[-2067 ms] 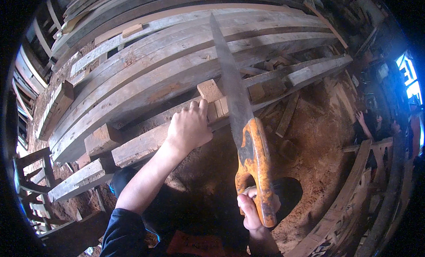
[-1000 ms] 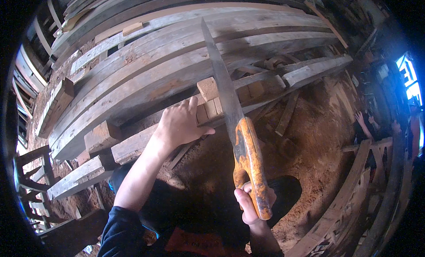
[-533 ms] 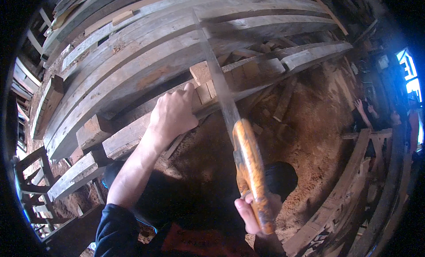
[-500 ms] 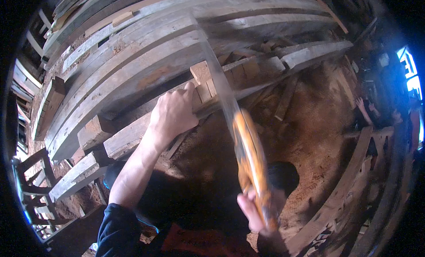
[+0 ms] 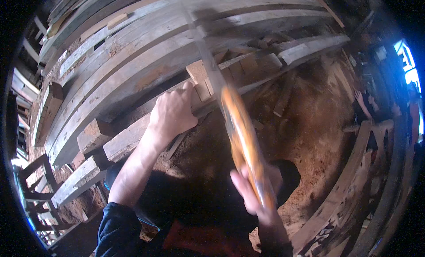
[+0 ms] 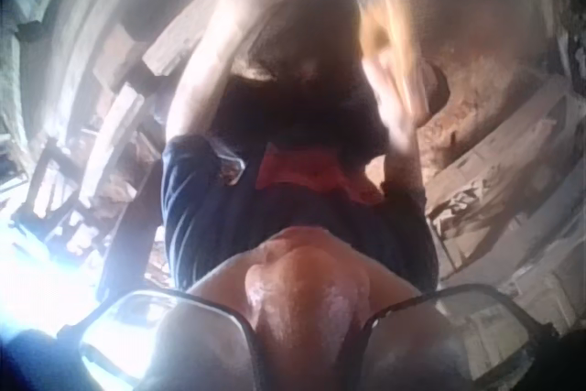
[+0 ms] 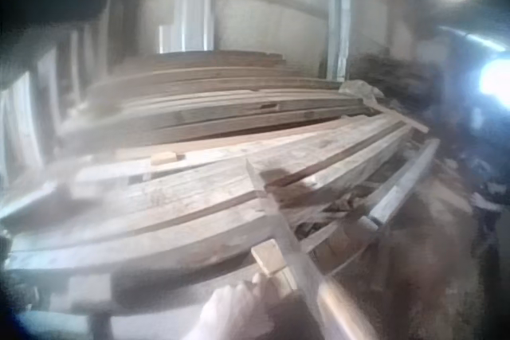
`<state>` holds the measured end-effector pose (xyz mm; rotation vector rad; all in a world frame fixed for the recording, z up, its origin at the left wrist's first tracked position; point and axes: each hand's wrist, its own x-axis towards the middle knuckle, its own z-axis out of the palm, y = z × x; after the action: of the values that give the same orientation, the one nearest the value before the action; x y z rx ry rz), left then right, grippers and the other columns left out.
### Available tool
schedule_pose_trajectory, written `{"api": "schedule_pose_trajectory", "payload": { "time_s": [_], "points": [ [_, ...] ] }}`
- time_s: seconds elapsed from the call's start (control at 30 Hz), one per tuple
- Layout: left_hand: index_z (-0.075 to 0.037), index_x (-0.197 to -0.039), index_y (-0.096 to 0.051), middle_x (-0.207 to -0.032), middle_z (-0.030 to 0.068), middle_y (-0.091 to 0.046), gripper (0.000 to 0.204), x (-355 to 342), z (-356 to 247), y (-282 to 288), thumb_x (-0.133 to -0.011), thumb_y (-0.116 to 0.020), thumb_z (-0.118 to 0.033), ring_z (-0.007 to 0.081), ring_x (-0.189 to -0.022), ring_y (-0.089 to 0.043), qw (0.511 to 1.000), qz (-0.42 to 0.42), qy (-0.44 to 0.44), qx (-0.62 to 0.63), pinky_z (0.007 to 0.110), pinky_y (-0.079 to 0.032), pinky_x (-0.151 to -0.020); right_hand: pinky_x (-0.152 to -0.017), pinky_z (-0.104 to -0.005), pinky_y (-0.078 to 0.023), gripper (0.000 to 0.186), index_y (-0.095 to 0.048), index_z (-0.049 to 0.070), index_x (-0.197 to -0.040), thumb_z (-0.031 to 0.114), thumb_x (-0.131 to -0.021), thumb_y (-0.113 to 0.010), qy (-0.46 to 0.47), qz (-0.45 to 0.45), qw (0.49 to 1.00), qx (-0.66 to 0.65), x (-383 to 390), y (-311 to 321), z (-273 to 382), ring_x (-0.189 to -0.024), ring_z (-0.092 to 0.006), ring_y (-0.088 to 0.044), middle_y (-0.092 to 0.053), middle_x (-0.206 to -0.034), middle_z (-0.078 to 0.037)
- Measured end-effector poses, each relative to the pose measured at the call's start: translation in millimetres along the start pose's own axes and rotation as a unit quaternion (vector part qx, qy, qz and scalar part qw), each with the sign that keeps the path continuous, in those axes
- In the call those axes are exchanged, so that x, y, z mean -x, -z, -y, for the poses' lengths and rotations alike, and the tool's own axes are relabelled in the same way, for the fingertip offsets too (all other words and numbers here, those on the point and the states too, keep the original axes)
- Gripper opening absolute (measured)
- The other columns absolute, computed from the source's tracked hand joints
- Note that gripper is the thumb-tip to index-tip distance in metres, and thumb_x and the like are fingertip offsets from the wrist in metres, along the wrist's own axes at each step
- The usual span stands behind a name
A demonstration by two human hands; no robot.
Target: The person uses a hand saw to cut a small wooden block resting on a larger plank. The left hand holds the block steady while the right hand moves the saw back and forth to make a cut. The process is repeated multiple times on the same block.
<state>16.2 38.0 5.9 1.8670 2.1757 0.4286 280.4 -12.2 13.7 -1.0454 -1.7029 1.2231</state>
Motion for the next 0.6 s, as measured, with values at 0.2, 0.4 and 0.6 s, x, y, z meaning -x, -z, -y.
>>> {"api": "schedule_pose_trajectory", "payload": {
  "time_s": [0.2,0.4,0.6],
  "points": [
    [0.004,-0.107,-0.052,-0.082,0.0217,-0.068,0.043,-3.2,1.0,2.7,-0.068,-0.064,-0.011,0.0364,-0.081,-0.07,0.999,0.025,0.019,-0.017,0.042,-0.059,-0.073,-0.053,-0.0259,-0.042,0.017,-0.055,0.004,-0.079,0.0,-0.08,-0.071,0.133,0.005,0.99,0.051,7.7,-21.1,16.2,-0.054,-0.0126,-0.055,-0.058,-0.066,-0.005],
    [0.004,-0.11,-0.05,-0.084,0.0207,-0.069,0.045,-1.4,-3.0,7.9,-0.068,-0.062,-0.009,0.0354,-0.08,-0.071,0.998,0.048,0.035,-0.028,0.041,-0.059,-0.071,-0.061,-0.0277,-0.047,0.017,-0.054,0.002,-0.088,-0.008,-0.079,-0.066,-0.045,-0.01,0.977,-0.208,62.8,10.0,-18.8,-0.063,-0.0166,-0.061,-0.061,-0.072,-0.009],
    [0.002,-0.116,-0.05,-0.103,0.0191,-0.064,0.064,6.8,1.2,-0.8,-0.072,-0.079,-0.033,0.0347,-0.099,-0.065,0.999,-0.022,0.026,-0.017,0.042,-0.053,-0.084,-0.058,-0.0286,-0.047,0.02,-0.053,-0.001,-0.092,-0.009,-0.078,-0.064,-0.006,0.011,0.983,-0.183,57.7,18.4,-32.0,-0.059,-0.0168,-0.06,-0.061,-0.071,-0.01]
  ]
}}
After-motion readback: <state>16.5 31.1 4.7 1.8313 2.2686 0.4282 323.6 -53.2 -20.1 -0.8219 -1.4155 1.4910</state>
